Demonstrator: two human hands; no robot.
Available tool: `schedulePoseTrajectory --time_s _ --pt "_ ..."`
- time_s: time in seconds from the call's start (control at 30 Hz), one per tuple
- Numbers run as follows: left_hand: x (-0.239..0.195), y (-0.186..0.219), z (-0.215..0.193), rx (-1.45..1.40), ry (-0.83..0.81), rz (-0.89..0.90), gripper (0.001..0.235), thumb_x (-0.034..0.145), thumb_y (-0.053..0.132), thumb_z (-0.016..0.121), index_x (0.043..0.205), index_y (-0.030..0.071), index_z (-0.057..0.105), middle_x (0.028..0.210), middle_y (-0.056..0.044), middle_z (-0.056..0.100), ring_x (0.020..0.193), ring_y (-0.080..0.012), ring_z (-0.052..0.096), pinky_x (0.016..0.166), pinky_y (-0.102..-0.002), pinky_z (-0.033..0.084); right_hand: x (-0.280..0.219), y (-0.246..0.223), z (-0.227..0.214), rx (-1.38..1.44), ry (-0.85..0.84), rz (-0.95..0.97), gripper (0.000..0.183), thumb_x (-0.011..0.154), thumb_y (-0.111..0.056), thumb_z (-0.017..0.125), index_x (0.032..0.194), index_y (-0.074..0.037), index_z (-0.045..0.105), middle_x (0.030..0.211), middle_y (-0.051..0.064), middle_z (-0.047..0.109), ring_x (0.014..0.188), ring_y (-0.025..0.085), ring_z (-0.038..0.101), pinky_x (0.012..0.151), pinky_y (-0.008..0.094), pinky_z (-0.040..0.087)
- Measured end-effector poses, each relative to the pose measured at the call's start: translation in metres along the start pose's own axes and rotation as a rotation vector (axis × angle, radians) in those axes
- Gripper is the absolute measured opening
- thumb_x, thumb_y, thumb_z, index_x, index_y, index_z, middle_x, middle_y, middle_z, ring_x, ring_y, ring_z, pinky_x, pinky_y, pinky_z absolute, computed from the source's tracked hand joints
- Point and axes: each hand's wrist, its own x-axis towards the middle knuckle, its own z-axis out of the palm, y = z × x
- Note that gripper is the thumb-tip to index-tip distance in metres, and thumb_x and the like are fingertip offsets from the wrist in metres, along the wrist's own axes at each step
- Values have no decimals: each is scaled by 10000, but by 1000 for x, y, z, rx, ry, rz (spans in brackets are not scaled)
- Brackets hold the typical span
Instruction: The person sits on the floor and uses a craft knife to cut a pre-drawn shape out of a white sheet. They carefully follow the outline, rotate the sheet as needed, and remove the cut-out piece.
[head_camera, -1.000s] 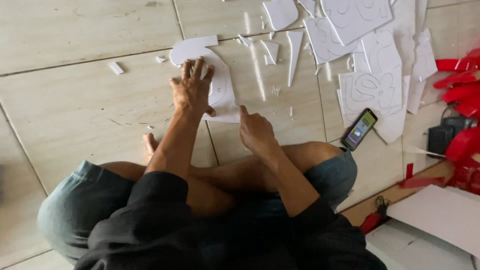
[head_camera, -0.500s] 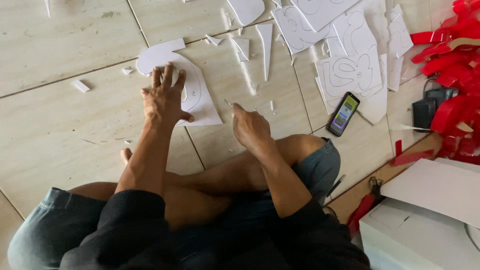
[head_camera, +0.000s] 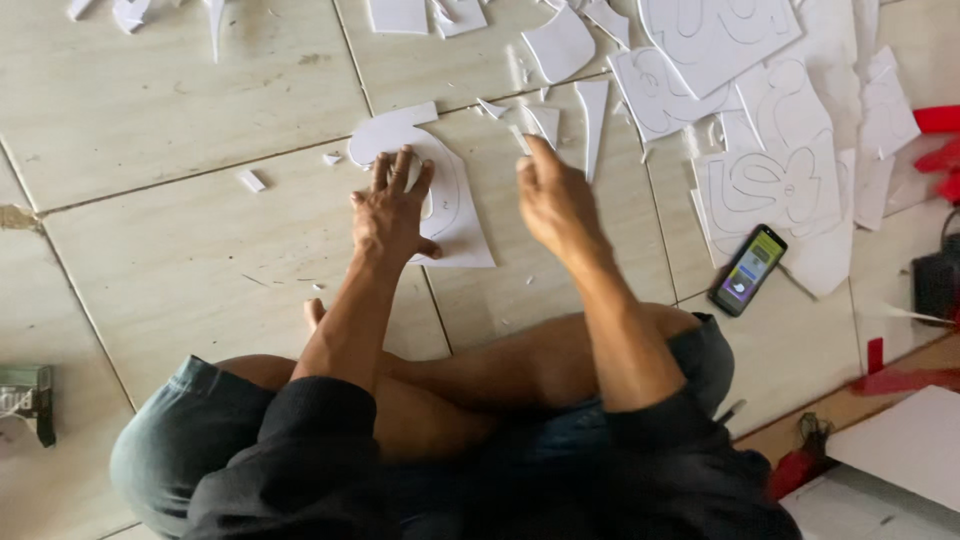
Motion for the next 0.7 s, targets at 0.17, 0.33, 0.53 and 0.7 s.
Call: schedulePoseTrajectory --time_s 0.17,0.33,0.53,0.7 --pt "7 -5 11 8 -13 6 1330 529 613 918 1651 286 283 1746 -75 93 1567 -362 141 1038 -692 475 -44 96 -95 10 352 8 275 1043 -305 560 1272 -222 688 1052 190 720 1086 461 661 921 599 510" --pt "14 -8 20 -45 20 109 1362 518 589 950 1634 247 249 1737 -34 70 1550 -362 87 934 -678 479 -48 348 -118 113 807 99 73 999 -94 708 1043 -104 766 781 -19 630 718 90 616 701 259 498" --pt "9 -1 11 -12 54 16 1278 540 624 874 1644 255 344 1742 -87 190 1561 -359 173 995 -715 496 -50 497 -85 655 856 704 149 955 -237 722 1072 -169 660 883 86 729 423 96 449 353 259 342" --pt "9 -1 13 -38 112 49 1244 546 684 826 1625 237 400 1725 -115 248 1552 -372 214 963 -729 501 -28 512 -72 708 790 766 249 964 -331 762 1006 -111 651 926 130 739 464 136 463 385 302 362"
